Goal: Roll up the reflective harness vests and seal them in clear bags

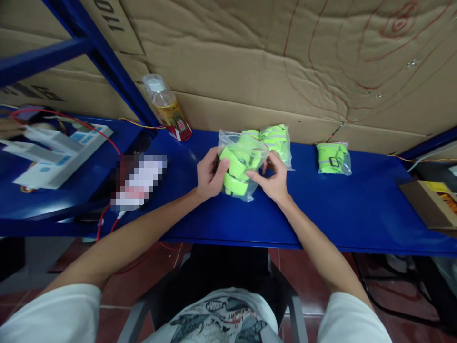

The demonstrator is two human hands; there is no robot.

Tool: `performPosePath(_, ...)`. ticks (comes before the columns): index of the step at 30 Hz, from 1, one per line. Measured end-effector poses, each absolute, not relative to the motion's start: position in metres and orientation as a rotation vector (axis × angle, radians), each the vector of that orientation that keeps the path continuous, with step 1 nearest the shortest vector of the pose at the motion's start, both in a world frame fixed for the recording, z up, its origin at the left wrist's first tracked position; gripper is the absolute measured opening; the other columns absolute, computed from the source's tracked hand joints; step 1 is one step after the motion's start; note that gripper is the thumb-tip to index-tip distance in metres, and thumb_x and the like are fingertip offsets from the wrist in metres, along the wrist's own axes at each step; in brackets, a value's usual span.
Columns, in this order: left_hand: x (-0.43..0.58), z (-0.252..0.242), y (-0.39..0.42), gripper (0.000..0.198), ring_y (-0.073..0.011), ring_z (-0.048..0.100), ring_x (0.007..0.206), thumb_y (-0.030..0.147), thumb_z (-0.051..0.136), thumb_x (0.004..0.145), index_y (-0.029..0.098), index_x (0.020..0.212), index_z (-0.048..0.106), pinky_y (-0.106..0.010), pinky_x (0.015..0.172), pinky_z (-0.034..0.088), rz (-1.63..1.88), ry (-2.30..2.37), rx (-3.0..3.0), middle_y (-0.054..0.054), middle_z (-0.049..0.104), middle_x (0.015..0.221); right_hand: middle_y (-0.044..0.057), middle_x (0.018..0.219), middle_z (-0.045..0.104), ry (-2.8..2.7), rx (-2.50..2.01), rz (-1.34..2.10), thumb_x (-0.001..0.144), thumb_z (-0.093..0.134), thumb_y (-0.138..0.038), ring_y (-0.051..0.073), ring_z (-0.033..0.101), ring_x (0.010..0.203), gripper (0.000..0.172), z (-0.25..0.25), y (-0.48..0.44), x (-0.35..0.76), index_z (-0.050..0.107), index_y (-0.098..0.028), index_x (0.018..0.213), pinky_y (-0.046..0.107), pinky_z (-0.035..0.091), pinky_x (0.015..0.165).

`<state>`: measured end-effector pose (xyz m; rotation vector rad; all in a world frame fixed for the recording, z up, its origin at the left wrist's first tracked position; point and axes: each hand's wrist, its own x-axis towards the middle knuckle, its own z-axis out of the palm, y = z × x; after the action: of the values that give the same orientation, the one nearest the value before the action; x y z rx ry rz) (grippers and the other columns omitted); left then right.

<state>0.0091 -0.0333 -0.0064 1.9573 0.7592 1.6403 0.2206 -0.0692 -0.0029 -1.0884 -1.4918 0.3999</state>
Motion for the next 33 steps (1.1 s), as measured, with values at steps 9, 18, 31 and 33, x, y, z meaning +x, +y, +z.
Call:
performPosePath(9,0.016,-0.003,-0.015,0.045,-0.0117,0.057,0.068,0.062,0.082,0.088,0.019,0.078,0.071,-0.026,0.065,0.046,1.450,0.734,1.413,0.001,0.067,0.073,0.003,0.102,0.081,-1.337,-1.056,0.939,0.081,0.085,-0.067,0.022,0.074,0.081,0.048,0.008,-0.073,0.205,0.081,-0.030,0.112,0.035,0.064,0.059)
performPosePath(18,0.021,-0.009,-0.016,0.031,-0.0113,0.062,0.072,0.041,0.094,0.075,0.021,0.079,0.072,-0.024,0.069,0.049,1.383,0.680,1.135,0.002,0.072,0.080,-0.001,0.063,0.058,-1.248,-1.198,0.834,0.087,0.075,-0.074,0.016,0.057,0.060,0.054,0.005,-0.072,0.203,0.067,-0.024,0.067,0.033,0.058,0.058)
performPosePath(31,0.022,-0.011,-0.016,0.037,-0.0130,0.068,0.078,0.055,0.089,0.081,0.021,0.085,0.076,-0.026,0.073,0.054,1.370,0.725,1.117,-0.001,0.077,0.086,-0.001,0.084,0.079,-1.142,-1.213,0.759,0.084,0.087,-0.058,0.020,0.070,0.074,0.028,-0.005,-0.071,0.204,0.085,-0.031,0.092,0.038,0.059,0.070)
performPosePath(33,0.021,-0.010,-0.014,0.037,-0.0127,0.067,0.076,0.058,0.085,0.086,0.022,0.084,0.079,-0.026,0.071,0.053,1.387,0.746,1.102,-0.002,0.077,0.085,0.000,0.093,0.083,-1.099,-1.185,0.785,0.083,0.088,-0.055,0.022,0.074,0.083,0.026,-0.008,-0.069,0.205,0.087,-0.032,0.095,0.039,0.061,0.076)
